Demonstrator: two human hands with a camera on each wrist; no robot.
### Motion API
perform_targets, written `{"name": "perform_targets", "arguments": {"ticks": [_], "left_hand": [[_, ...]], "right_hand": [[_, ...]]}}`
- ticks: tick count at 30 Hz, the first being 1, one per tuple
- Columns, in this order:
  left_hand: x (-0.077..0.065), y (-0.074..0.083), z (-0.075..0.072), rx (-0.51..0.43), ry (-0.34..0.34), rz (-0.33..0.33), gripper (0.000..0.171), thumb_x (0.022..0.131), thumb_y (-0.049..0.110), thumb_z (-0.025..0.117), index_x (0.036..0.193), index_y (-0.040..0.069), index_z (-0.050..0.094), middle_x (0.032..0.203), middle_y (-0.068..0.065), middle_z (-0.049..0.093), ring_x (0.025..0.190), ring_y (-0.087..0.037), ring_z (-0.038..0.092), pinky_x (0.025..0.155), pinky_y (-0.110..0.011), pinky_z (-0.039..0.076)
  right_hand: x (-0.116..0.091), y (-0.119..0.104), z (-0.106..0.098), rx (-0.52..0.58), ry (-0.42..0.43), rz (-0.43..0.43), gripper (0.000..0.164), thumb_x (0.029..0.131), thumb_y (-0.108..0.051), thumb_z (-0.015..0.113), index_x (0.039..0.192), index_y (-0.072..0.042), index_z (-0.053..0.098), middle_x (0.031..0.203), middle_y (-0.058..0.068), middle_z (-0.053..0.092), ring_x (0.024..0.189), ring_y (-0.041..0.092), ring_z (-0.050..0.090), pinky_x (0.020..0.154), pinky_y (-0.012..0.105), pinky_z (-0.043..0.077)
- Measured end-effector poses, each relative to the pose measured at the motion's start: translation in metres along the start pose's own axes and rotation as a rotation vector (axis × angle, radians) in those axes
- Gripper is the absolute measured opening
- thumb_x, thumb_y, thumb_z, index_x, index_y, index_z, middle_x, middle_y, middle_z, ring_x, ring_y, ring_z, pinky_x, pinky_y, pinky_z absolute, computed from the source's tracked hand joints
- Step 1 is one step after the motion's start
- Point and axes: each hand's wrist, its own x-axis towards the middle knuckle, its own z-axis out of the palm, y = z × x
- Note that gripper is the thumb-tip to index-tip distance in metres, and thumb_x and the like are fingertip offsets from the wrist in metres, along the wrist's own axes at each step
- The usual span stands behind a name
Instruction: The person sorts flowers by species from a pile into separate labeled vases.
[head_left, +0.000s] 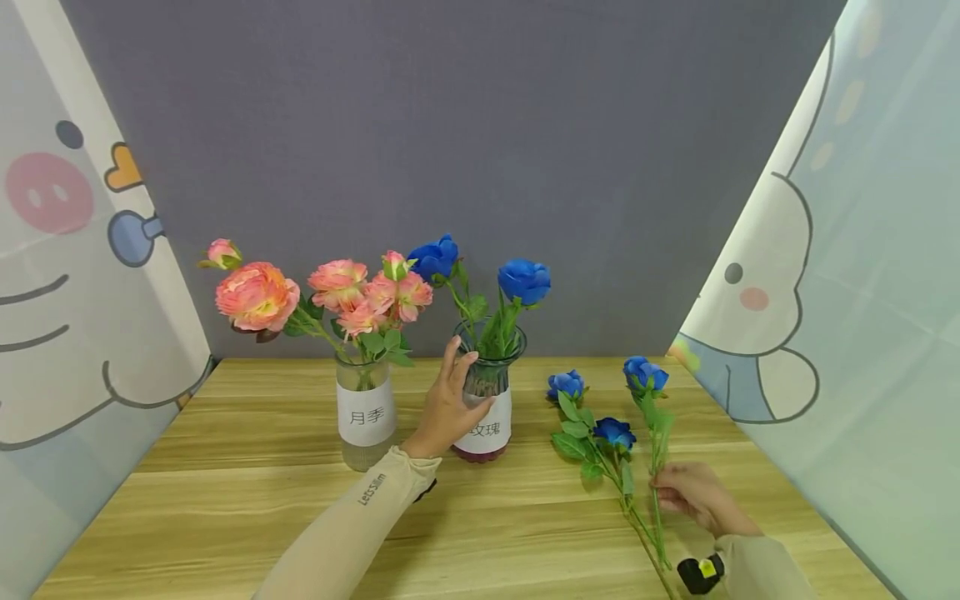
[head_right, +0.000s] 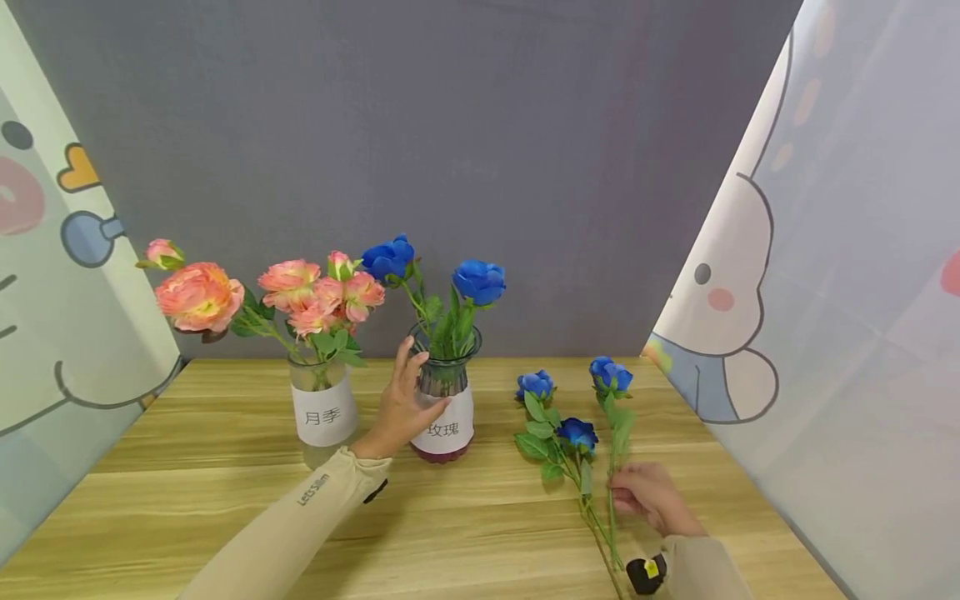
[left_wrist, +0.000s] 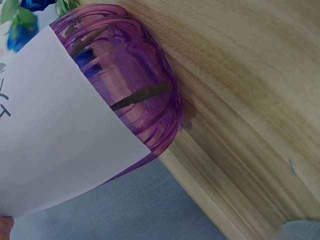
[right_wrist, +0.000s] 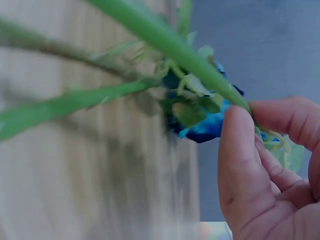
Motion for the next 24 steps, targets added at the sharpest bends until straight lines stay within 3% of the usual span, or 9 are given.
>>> {"name": "perform_targets", "arguments": {"ticks": [4, 7, 11, 14, 18, 22, 24], "left_hand": [[0.001, 0.0, 0.0, -0.004, 0.0, 0.01, 0.09, 0.065, -0.002, 0.085, 0.137, 0.006, 0.031, 0.142, -0.036, 0.026, 0.103, -0.044, 0.058, 0.052, -0.033, 0.042], [0.001, 0.0, 0.0, 0.001, -0.004, 0.017, 0.091, 0.065, -0.002, 0.085, 0.137, 0.005, 0.03, 0.142, -0.036, 0.026, 0.1, -0.042, 0.06, 0.052, -0.032, 0.041], [0.0, -0.002, 0.001, 0.009, -0.013, 0.028, 0.094, 0.065, -0.002, 0.085, 0.139, 0.006, 0.027, 0.143, -0.035, 0.025, 0.096, -0.041, 0.06, 0.05, -0.028, 0.036], [0.0, -0.003, 0.002, 0.005, -0.015, 0.046, 0.099, 0.066, -0.001, 0.085, 0.143, 0.008, 0.024, 0.143, -0.035, 0.024, 0.086, -0.035, 0.061, 0.049, -0.025, 0.033], [0.0, -0.007, 0.002, -0.002, -0.015, 0.089, 0.114, 0.066, 0.003, 0.087, 0.152, 0.019, 0.014, 0.143, -0.036, 0.024, 0.079, -0.032, 0.062, 0.048, -0.023, 0.031], [0.0, -0.011, -0.001, -0.001, -0.013, 0.129, 0.123, 0.065, 0.006, 0.087, 0.155, 0.026, 0.006, 0.144, -0.035, 0.023, 0.092, -0.039, 0.062, 0.049, -0.026, 0.034], [0.0, -0.013, -0.002, -0.002, -0.017, 0.136, 0.124, 0.064, 0.006, 0.088, 0.155, 0.026, 0.005, 0.15, -0.03, 0.019, 0.091, -0.037, 0.063, 0.049, -0.027, 0.036]], "right_hand": [[-0.001, -0.01, 0.003, -0.034, 0.085, -0.025, 0.016, 0.088, 0.003, 0.053, 0.081, -0.002, 0.065, 0.073, 0.001, 0.064, 0.06, 0.005, 0.06, 0.061, 0.02, 0.054], [-0.003, -0.02, 0.008, -0.047, 0.164, -0.054, 0.013, 0.091, 0.0, 0.053, 0.097, 0.008, 0.063, 0.079, 0.0, 0.063, 0.065, 0.007, 0.06, 0.065, 0.022, 0.054], [-0.006, -0.034, 0.018, 0.049, 0.237, -0.102, 0.038, 0.094, -0.001, 0.051, 0.125, 0.019, 0.042, 0.09, 0.0, 0.061, 0.073, 0.005, 0.062, 0.071, 0.022, 0.054], [-0.008, -0.044, 0.028, 0.128, 0.289, -0.123, 0.047, 0.096, -0.002, 0.049, 0.135, 0.017, 0.03, 0.099, 0.0, 0.055, 0.077, 0.003, 0.061, 0.075, 0.022, 0.053], [-0.013, -0.057, 0.039, 0.178, 0.341, -0.14, 0.05, 0.097, -0.004, 0.049, 0.139, 0.013, 0.028, 0.103, 0.0, 0.051, 0.081, 0.002, 0.06, 0.076, 0.021, 0.053], [-0.016, -0.07, 0.05, 0.208, 0.354, -0.156, 0.047, 0.097, -0.003, 0.049, 0.138, 0.01, 0.031, 0.1, -0.002, 0.054, 0.081, 0.003, 0.06, 0.076, 0.021, 0.053], [-0.016, -0.075, 0.055, 0.231, 0.363, -0.174, 0.034, 0.097, -0.001, 0.049, 0.128, 0.007, 0.039, 0.095, -0.003, 0.056, 0.077, 0.004, 0.06, 0.074, 0.022, 0.054]]}}
